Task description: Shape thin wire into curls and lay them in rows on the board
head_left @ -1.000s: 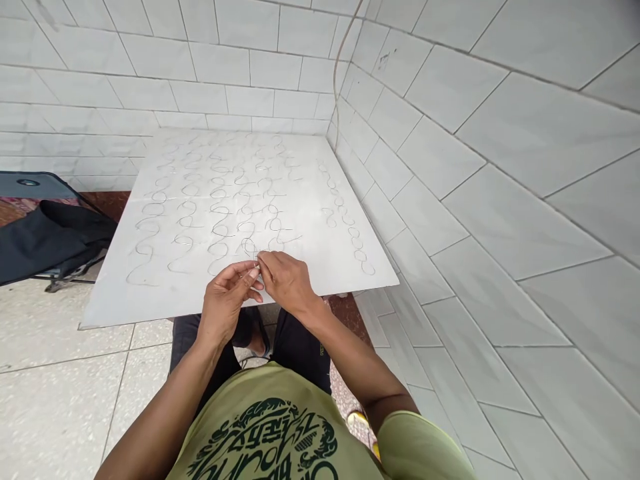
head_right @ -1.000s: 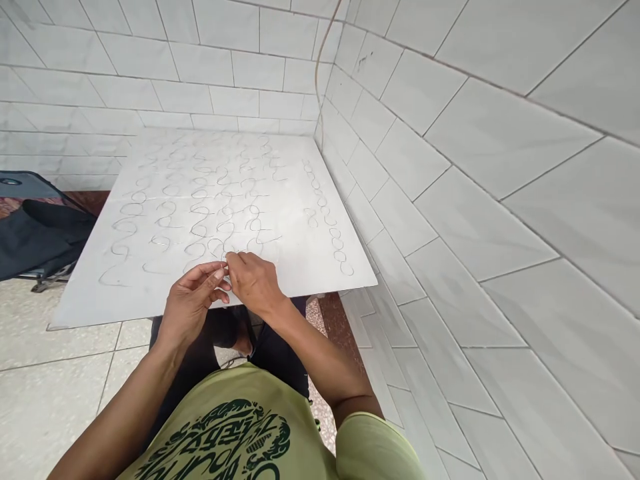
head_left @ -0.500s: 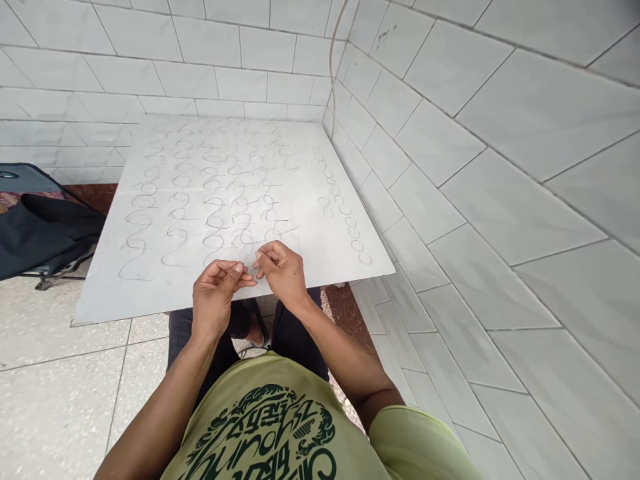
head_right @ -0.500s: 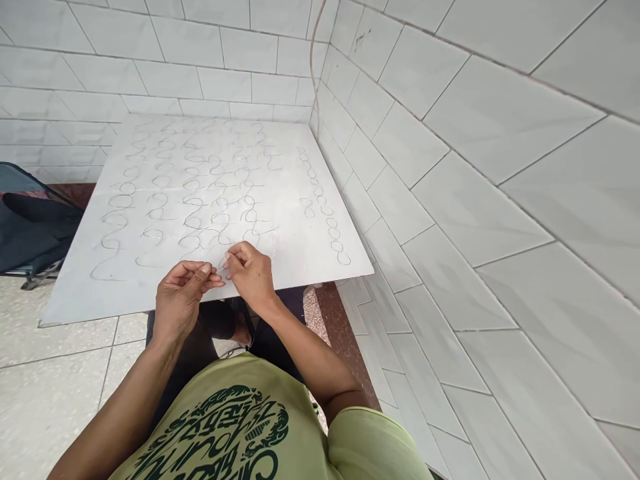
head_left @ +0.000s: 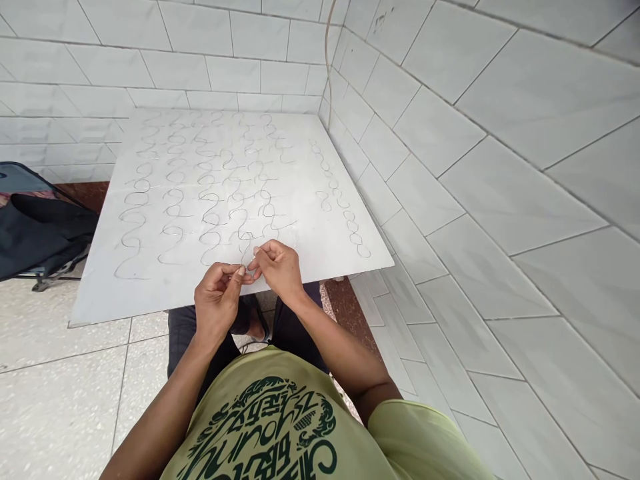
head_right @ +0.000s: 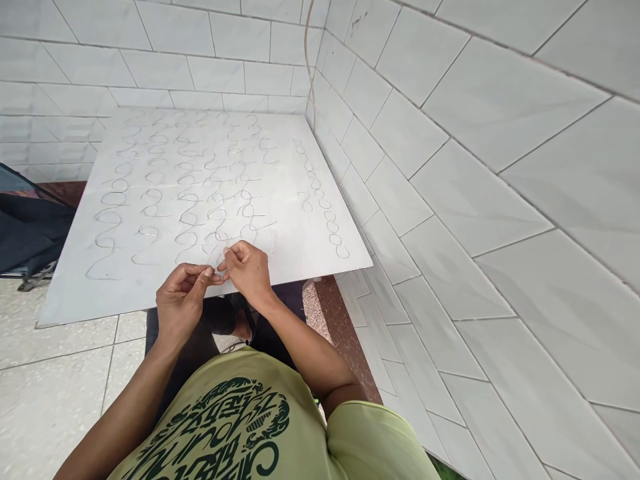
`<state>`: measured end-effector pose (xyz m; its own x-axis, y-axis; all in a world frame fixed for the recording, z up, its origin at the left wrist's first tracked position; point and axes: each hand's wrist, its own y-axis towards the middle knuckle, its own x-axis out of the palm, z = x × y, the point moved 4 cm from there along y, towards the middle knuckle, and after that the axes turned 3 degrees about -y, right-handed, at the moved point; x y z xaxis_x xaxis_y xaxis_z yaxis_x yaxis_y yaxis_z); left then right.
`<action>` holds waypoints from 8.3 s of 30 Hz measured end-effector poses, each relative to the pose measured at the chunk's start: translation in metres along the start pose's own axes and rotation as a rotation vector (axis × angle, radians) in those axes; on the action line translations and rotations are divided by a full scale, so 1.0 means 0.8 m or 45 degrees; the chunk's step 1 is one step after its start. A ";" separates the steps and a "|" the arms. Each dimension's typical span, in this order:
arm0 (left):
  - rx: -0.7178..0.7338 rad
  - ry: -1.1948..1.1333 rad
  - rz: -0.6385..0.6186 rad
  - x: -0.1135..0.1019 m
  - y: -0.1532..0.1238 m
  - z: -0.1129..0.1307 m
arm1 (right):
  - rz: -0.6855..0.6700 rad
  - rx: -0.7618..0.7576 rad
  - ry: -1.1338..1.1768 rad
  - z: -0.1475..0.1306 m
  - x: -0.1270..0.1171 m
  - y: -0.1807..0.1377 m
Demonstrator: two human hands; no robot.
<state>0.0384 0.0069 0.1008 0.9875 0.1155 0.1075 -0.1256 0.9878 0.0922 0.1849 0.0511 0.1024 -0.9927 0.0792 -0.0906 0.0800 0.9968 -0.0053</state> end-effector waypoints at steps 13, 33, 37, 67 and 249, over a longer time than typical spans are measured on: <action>-0.247 -0.563 -0.039 -0.010 0.024 -0.019 | -0.098 0.219 0.529 0.022 0.001 -0.008; -0.587 -1.014 -0.337 -0.013 0.017 -0.023 | -0.306 0.138 0.817 0.036 0.009 -0.042; -0.601 -1.000 -0.330 -0.012 0.015 -0.020 | -0.257 0.047 0.709 0.035 -0.001 -0.039; -0.683 -1.042 -0.346 -0.006 0.000 -0.019 | -0.385 -0.086 0.715 0.038 0.000 -0.045; 0.228 0.754 -0.356 -0.002 -0.025 -0.005 | -0.569 -0.112 -0.241 0.015 -0.049 0.020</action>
<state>0.0400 -0.0126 0.0946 0.8642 -0.0538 -0.5002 0.1789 0.9621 0.2057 0.2260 0.0638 0.0937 -0.8940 -0.3517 -0.2777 -0.3658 0.9307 -0.0014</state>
